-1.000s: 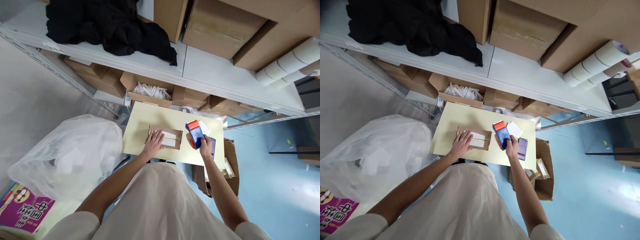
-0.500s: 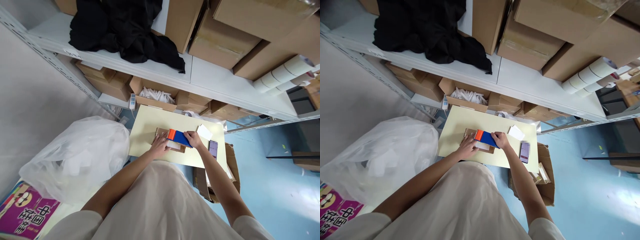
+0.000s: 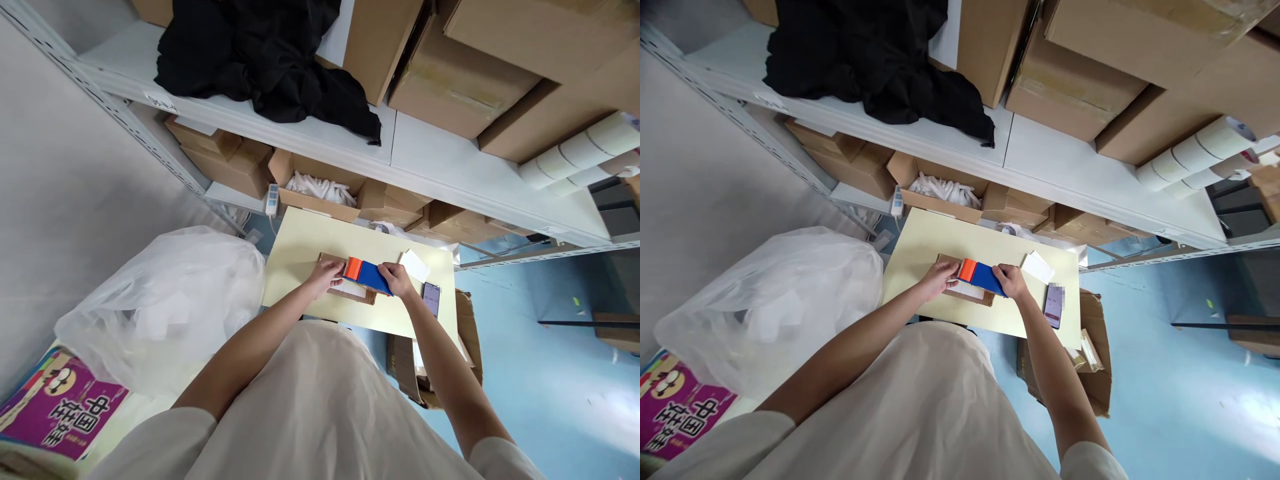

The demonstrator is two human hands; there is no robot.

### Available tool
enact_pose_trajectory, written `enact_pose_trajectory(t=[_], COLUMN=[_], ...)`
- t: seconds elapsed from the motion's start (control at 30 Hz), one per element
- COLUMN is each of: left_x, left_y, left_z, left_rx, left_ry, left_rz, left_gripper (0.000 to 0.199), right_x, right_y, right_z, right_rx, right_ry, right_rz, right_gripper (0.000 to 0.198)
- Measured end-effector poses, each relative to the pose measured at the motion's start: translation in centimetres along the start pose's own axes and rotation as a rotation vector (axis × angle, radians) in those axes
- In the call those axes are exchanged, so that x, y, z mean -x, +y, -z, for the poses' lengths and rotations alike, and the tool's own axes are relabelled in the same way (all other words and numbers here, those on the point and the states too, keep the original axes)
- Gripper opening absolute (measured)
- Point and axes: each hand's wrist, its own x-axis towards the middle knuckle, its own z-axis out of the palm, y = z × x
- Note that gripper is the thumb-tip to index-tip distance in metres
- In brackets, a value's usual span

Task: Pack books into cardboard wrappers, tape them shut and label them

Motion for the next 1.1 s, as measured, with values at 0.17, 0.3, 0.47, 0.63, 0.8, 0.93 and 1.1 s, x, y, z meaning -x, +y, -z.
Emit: enact_pose_trajectory(t=[0.17,0.3,0.47,0.63,0.8,0.93,1.1], left_x=[-0.6,-0.7,0.5,0.1,-1.9,-2.6,-2.9], left_y=[-0.3,0.1,0.7,-0.5,-2.7,-4.3,-6.4], left_z=[-0.1,-0.2,4.2,10.3,11.1,9.7,9.1], left_rx=[-0.121,-0.198,-0.259,-0.386,-0.489,-0.562,-0.654], left_ry=[0.081,0.116,0.272,0.368,0.403,0.398,0.428], left_rz=[-0.068,-0.168,-0.235,-0.219,-0.201,-0.200,-0.190], left_gripper=[0.016,0.013,0.021,0.020,0.019,0.021,0.045], right_x=[0.3,0.6,1.7,2.7,2.3,2.0,2.0], right_y=[-0.6,-2.4,-2.4,-0.3,0.2,0.6,0.9], right_z=[0.1,0.7,3.2,4.0,1.7,0.8,0.9], right_rx=[0.031,0.098,0.233,0.335,0.420,0.439,0.428], right_ry=[0.005,0.033,0.053,0.041,0.049,0.058,0.080], right_rz=[0.018,0.011,0.057,0.015,-0.009,-0.043,-0.035], right_gripper=[0.047,0.047,0.047,0.047,0.048,0.050,0.050])
